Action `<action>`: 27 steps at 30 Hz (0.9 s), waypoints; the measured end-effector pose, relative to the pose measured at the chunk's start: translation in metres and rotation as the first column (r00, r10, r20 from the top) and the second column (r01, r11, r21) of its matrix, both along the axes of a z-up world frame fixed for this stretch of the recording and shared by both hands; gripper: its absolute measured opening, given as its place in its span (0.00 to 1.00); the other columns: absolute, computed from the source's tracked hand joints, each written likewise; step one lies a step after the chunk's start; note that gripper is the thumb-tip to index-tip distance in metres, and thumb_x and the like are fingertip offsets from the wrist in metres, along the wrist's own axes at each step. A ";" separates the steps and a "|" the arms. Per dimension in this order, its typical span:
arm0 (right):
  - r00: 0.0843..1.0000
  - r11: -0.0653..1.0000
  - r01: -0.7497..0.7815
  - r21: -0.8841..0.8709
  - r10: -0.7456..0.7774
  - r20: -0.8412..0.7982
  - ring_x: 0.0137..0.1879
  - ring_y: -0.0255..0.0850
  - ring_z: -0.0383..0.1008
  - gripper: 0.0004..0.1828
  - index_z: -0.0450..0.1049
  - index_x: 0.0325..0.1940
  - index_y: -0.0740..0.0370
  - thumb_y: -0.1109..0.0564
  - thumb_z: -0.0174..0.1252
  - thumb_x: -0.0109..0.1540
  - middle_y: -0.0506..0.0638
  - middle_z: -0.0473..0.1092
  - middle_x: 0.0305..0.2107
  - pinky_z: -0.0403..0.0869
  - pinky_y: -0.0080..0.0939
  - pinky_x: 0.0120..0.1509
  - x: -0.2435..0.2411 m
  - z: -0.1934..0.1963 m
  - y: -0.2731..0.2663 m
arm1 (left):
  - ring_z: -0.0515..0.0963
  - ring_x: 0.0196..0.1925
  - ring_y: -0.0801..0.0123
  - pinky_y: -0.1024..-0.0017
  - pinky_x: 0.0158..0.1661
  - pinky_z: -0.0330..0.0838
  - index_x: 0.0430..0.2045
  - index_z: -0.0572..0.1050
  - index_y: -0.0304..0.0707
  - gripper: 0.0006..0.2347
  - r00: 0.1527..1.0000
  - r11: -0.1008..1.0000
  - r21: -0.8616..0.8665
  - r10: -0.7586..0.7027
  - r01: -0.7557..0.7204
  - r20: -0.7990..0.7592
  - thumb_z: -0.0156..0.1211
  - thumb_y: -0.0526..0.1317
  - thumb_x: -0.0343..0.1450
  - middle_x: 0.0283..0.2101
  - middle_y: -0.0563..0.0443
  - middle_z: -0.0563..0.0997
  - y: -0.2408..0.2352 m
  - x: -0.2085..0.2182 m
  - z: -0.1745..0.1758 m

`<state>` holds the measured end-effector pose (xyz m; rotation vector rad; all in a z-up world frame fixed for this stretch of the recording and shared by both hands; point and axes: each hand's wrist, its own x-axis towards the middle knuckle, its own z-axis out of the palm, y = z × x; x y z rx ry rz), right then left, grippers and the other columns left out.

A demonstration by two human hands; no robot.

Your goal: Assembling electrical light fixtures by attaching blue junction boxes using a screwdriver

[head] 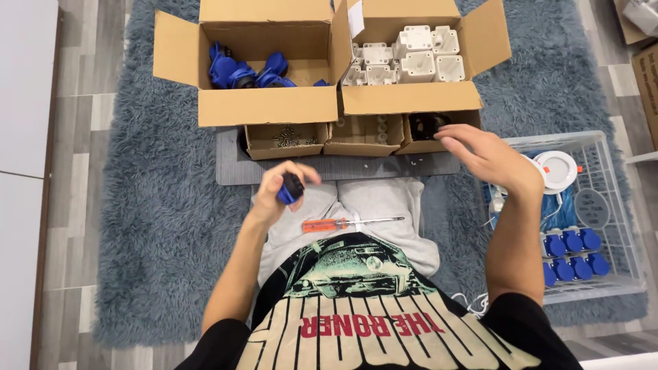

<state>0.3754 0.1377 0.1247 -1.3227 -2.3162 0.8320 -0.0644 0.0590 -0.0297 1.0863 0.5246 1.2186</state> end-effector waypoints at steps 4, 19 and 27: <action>0.966 0.950 0.123 -0.287 -0.048 0.256 0.70 0.77 0.70 0.31 0.76 0.68 0.67 0.41 0.41 0.78 0.75 0.73 0.63 0.65 0.75 0.76 -0.019 0.001 0.022 | 0.67 0.05 0.73 0.81 0.08 0.56 0.36 0.72 0.31 0.35 0.995 0.987 -0.129 0.093 -0.098 -0.048 0.39 0.73 0.77 0.19 0.33 0.78 -0.009 0.008 -0.035; 0.877 0.894 0.195 -0.403 0.025 0.481 0.74 0.74 0.68 0.40 0.78 0.68 0.71 0.37 0.39 0.70 0.79 0.73 0.63 0.64 0.70 0.80 -0.058 -0.033 0.075 | 0.87 0.26 0.62 0.73 0.28 0.83 0.68 0.68 0.24 0.22 0.997 0.997 -0.051 0.058 -0.061 -0.055 0.60 0.33 0.77 0.59 0.26 0.81 -0.018 0.024 0.025; 0.856 0.896 0.184 -0.405 0.057 0.514 0.76 0.72 0.67 0.45 0.76 0.69 0.76 0.33 0.36 0.72 0.79 0.71 0.65 0.63 0.70 0.81 -0.051 -0.065 0.093 | 0.91 0.44 0.48 0.60 0.41 0.92 0.74 0.62 0.23 0.36 1.000 0.997 -0.068 -0.031 0.031 0.000 0.68 0.19 0.67 0.70 0.28 0.73 -0.019 0.027 0.026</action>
